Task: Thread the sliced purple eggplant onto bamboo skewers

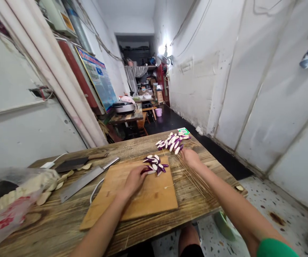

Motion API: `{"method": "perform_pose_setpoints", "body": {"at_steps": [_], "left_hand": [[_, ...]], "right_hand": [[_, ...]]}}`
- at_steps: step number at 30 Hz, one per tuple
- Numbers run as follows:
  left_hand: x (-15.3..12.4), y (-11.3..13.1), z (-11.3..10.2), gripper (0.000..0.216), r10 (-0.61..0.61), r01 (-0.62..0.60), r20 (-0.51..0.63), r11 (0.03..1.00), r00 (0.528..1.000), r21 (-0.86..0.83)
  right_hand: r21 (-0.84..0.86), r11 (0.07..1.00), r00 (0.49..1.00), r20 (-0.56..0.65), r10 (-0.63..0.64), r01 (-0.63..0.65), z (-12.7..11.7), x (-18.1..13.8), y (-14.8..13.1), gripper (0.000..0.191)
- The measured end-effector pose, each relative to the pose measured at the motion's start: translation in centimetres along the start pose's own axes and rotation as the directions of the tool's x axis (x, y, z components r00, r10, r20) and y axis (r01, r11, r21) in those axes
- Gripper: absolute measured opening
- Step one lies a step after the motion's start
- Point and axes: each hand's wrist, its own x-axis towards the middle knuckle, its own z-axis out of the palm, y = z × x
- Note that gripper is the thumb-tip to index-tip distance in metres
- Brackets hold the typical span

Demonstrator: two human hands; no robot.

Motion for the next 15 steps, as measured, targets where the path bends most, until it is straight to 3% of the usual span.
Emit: {"method": "perform_pose_setpoints", "body": {"at_steps": [3, 5, 6, 8, 11, 13, 15], "left_hand": [[-0.3, 0.0, -0.3, 0.027, -0.047, 0.026, -0.123, 0.985, 0.991, -0.169], [-0.4, 0.5, -0.9, 0.028, -0.18, 0.103, -0.192, 0.929, 0.965, -0.355], [-0.5, 1.0, -1.2, 0.032, -0.28, 0.157, -0.183, 0.854, 0.942, -0.496], [-0.7, 2.2, -2.0, 0.04, -0.434, 0.241, -0.026, 0.548, 0.9, -0.801], [-1.6, 4.6, -2.3, 0.041, -0.399, 0.259, 0.244, -0.018, 0.884, -0.966], [-2.8, 6.0, -1.7, 0.035, -0.392, 0.255, 0.317, -0.202, 0.864, -0.945], [-4.3, 7.2, -0.4, 0.031, -0.437, 0.253, 0.336, -0.237, 0.835, -0.938]], "right_hand": [[0.056, 0.997, 0.998, -0.014, -0.058, 0.059, 1.0, 2.8, -1.6, 0.025], [0.116, 0.986, 0.993, -0.027, -0.115, 0.117, 1.4, 2.4, -3.6, 0.028], [0.147, 0.977, 0.988, -0.027, -0.151, 0.154, 1.6, 1.6, -4.8, 0.029], [0.232, 0.945, 0.972, -0.016, -0.234, 0.231, 2.2, -0.9, -7.2, 0.03], [0.489, 0.823, 0.955, -0.079, -0.287, 0.288, 3.5, -5.2, -10.5, 0.029], [0.634, 0.732, 0.967, -0.134, -0.217, 0.252, 4.7, -7.8, -12.2, 0.025], [0.725, 0.659, 0.98, -0.15, -0.132, 0.2, 6.0, -9.9, -13.5, 0.025]]}}
